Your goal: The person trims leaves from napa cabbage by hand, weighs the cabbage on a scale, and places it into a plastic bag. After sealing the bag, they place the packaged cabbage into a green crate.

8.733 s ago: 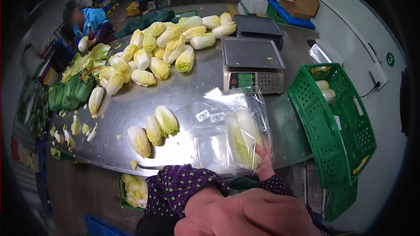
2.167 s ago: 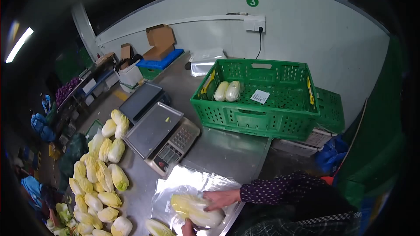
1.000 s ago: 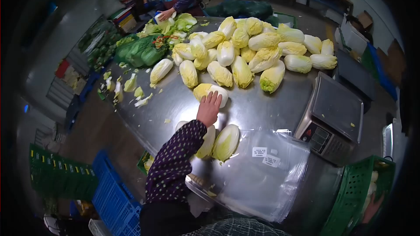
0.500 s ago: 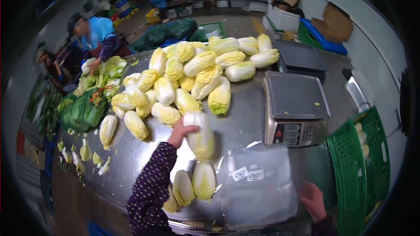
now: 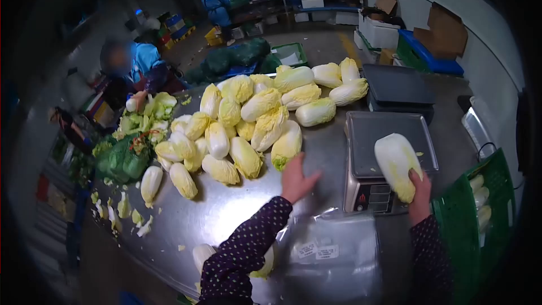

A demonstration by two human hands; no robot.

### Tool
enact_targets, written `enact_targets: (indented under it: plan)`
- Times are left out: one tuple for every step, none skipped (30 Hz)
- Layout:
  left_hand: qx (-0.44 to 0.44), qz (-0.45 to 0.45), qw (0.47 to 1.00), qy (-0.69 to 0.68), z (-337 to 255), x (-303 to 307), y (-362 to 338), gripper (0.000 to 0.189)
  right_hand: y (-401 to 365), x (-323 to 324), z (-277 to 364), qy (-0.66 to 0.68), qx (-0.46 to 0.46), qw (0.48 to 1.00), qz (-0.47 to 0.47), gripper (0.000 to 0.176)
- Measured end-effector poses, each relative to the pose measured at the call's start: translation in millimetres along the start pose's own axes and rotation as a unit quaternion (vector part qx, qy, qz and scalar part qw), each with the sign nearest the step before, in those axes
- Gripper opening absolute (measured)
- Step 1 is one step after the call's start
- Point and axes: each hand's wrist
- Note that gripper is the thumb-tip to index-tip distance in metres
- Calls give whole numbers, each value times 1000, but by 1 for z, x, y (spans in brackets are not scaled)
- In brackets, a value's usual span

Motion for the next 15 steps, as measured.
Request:
enact_targets:
  plan:
    - [-45, -84, 993, 76, 15, 8, 16, 73, 15, 1, 1, -59, 19, 997, -44, 49]
    - [-64, -104, 982, 146, 33, 17, 38, 75, 25, -6, 4, -111, 48, 988, -98, 55]
    - [-64, -100, 979, 166, 40, 32, 62, 78, 30, -7, 2, -181, 66, 975, -112, 56]
    - [-31, -101, 972, 211, 48, 39, 86, 81, 37, -7, 0, -250, 84, 956, -127, 57]
    - [-48, -133, 957, 252, 54, 45, 112, 81, 41, -7, 1, -321, 102, 931, -142, 58]
    - [-64, -164, 940, 291, 59, 47, 136, 81, 39, -9, 10, -338, 72, 930, -122, 62]
    - [-39, -167, 937, 304, 62, 46, 156, 81, 37, -6, 9, -378, 106, 912, -121, 61]
    - [-12, -171, 934, 315, 64, 44, 174, 82, 29, 1, 2, -417, 140, 890, -120, 60]
    - [16, -176, 928, 326, 65, 43, 190, 82, 22, 6, -3, -456, 176, 865, -118, 59]
    - [54, -151, 923, 350, 65, 42, 201, 82, 8, 11, -2, -438, 170, 876, -111, 59]
    - [92, -123, 915, 373, 62, 41, 208, 82, -10, 14, -1, -420, 163, 887, -103, 59]
    - [131, -93, 904, 395, 64, 37, 214, 82, -25, 11, -3, -428, 207, 869, -136, 56]
    - [139, -86, 904, 396, 71, 36, 221, 81, -40, 11, -5, -436, 247, 849, -169, 53]
    - [147, -78, 903, 397, 81, 38, 224, 80, -53, 22, -7, -456, 226, 843, -171, 55]
    - [155, -68, 902, 398, 87, 42, 225, 79, -65, 39, -8, -476, 203, 838, -173, 56]
Point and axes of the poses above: each hand's wrist, its own y-axis towards the middle knuckle, its own x-axis out of the back of the hand, z = x × y, and after that the axes turned 4 degrees about -x, right-handed
